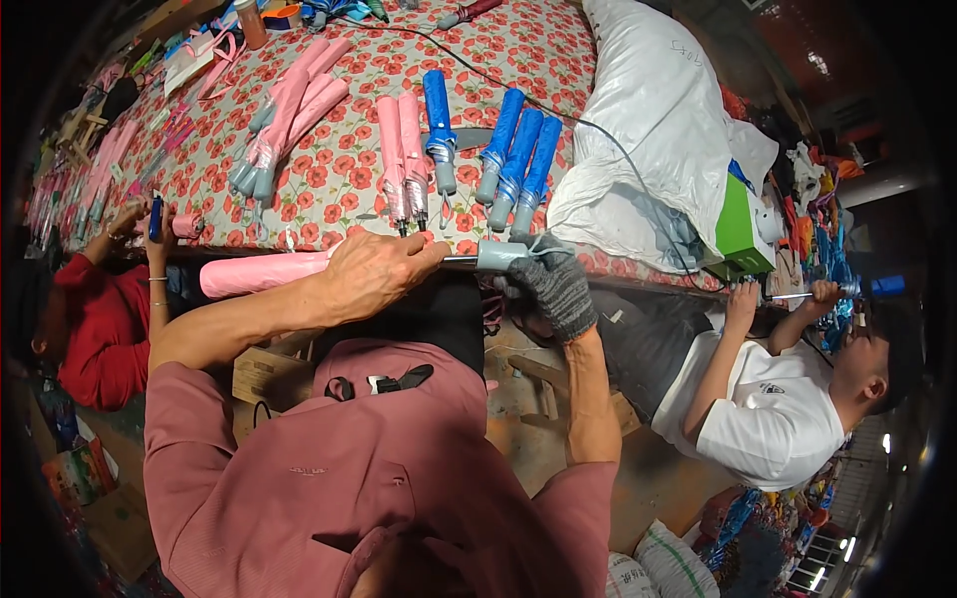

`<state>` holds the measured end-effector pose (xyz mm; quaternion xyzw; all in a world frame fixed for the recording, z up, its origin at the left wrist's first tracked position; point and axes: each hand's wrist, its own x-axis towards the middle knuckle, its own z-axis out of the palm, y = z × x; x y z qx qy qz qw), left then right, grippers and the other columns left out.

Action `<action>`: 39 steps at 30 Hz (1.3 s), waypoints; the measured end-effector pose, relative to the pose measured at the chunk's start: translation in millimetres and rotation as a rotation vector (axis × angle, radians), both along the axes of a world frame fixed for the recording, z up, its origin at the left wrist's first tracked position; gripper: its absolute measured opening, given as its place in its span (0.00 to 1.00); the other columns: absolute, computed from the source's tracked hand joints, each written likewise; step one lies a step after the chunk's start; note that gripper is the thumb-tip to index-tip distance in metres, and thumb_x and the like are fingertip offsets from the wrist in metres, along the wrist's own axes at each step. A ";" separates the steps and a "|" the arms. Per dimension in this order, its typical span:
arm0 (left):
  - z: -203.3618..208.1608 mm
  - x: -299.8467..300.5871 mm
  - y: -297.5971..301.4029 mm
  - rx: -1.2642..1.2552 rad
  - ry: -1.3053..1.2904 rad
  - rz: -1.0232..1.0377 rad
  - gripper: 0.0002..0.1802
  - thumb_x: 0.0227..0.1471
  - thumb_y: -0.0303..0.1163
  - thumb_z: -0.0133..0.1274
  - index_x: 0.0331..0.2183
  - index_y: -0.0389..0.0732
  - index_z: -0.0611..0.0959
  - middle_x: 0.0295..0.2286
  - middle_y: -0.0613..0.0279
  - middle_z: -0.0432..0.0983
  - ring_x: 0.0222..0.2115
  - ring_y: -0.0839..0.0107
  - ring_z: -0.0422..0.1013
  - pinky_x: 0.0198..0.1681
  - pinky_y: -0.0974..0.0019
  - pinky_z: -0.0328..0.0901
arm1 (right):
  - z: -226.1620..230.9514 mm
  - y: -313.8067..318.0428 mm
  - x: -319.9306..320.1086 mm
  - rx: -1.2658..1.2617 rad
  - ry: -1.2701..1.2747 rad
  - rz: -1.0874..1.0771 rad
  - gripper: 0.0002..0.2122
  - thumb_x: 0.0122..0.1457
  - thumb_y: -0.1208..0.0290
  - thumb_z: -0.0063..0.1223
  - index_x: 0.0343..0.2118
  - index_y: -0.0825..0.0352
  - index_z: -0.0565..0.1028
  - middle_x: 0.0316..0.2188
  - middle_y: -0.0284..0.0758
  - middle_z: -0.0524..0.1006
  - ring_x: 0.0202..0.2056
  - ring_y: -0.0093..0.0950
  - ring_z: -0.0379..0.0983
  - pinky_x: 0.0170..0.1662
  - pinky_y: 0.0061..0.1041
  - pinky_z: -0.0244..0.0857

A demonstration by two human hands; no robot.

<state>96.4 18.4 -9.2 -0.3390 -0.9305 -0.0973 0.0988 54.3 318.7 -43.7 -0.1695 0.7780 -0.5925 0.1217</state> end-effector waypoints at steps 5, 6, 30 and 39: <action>-5.6 1.0 -4.5 -0.041 0.070 0.000 0.11 0.60 0.33 0.50 0.44 0.44 0.74 0.26 0.59 0.72 0.14 0.60 0.69 0.15 0.58 0.62 | -25.6 1.7 -4.9 0.070 0.006 0.053 0.18 0.61 0.71 0.61 0.53 0.69 0.72 0.39 0.43 0.79 0.28 0.24 0.74 0.28 0.20 0.69; -6.0 -0.1 -6.1 -0.050 0.070 0.000 0.11 0.60 0.33 0.50 0.44 0.44 0.74 0.26 0.60 0.72 0.14 0.60 0.69 0.15 0.58 0.62 | -20.5 -4.6 -2.7 -0.065 -0.185 0.024 0.18 0.61 0.71 0.61 0.52 0.68 0.72 0.38 0.42 0.79 0.27 0.24 0.74 0.27 0.19 0.68; -17.6 -3.0 -24.0 -0.087 0.072 -0.097 0.15 0.59 0.33 0.50 0.48 0.43 0.75 0.26 0.61 0.71 0.15 0.63 0.70 0.17 0.60 0.64 | -26.0 -23.3 11.6 0.212 0.158 0.041 0.19 0.61 0.67 0.60 0.52 0.70 0.72 0.29 0.42 0.79 0.24 0.32 0.76 0.27 0.25 0.70; -16.0 -6.5 -32.3 -0.106 0.011 -0.125 0.15 0.59 0.34 0.50 0.47 0.43 0.74 0.26 0.61 0.71 0.17 0.63 0.71 0.19 0.60 0.65 | -4.5 -42.6 43.1 0.274 0.256 -0.002 0.24 0.56 0.67 0.64 0.56 0.67 0.73 0.43 0.40 0.80 0.41 0.41 0.78 0.46 0.36 0.73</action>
